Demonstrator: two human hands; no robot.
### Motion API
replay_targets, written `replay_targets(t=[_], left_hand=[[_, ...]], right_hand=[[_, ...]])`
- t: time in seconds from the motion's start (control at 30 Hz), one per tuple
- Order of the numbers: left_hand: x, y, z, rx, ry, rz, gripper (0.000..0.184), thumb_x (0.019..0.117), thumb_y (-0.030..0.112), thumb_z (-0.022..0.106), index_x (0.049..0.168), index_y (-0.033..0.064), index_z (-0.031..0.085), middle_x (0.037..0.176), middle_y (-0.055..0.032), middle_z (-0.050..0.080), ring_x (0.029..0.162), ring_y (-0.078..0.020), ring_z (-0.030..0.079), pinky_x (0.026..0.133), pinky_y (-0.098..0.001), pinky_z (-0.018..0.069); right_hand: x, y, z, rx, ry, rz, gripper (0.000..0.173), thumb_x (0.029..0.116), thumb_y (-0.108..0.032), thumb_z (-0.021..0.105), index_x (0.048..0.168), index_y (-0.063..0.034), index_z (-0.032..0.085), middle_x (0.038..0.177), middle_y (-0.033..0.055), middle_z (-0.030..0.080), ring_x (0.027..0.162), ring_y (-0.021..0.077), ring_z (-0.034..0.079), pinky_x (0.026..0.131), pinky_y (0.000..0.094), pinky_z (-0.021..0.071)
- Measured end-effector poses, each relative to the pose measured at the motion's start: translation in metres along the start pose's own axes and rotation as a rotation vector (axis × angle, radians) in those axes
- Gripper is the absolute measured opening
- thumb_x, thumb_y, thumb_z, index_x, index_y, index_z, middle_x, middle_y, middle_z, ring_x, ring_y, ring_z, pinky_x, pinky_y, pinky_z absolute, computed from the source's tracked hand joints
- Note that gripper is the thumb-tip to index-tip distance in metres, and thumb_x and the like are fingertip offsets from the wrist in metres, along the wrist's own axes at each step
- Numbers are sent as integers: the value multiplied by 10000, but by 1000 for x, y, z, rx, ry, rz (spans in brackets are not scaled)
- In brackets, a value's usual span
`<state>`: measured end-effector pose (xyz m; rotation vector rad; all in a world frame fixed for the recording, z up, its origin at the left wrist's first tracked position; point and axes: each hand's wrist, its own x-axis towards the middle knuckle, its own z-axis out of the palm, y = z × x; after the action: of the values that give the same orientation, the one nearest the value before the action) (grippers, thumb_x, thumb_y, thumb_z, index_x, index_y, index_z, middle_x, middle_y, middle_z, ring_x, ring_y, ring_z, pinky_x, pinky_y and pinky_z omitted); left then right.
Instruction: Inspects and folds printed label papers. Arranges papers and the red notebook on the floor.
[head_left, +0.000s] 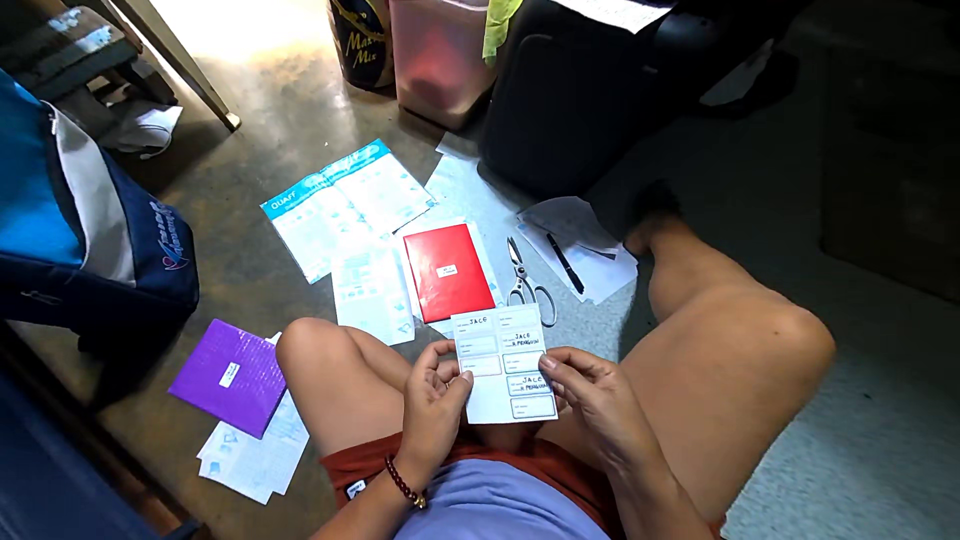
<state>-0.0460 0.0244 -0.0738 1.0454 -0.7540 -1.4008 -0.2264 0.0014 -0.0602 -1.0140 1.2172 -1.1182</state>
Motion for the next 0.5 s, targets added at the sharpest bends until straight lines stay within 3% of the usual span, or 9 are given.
replay_targets(t=[0.13,0.33,0.5], left_hand=[[0,-1,0,13,-2,38,319,916,-122,500,1229,-57,496,884,-46,747,773,-98,739,717,-258,618],[0,0,2,4,11,26,442,833,-171,656,1227,-63,488,918,-89,759,796,-145,759,731,-285,640],[0,-1,2,7,17,23,448,830,-175,659,1228,-61,488,905,-85,758,786,-138,757,722,-276,637]], right_hand=[[1,0,0,-3,-6,-12,215,952,-19,549,862,-109,722,747,-61,728,633,8,681,578,170,575],[0,1,0,5,-14,-22,217,954,-17,550,852,-101,722,738,-52,724,633,16,680,594,175,581],[0,0,0,2,-13,-25,218,949,-12,549,853,-101,722,734,-52,723,630,16,681,595,176,585]])
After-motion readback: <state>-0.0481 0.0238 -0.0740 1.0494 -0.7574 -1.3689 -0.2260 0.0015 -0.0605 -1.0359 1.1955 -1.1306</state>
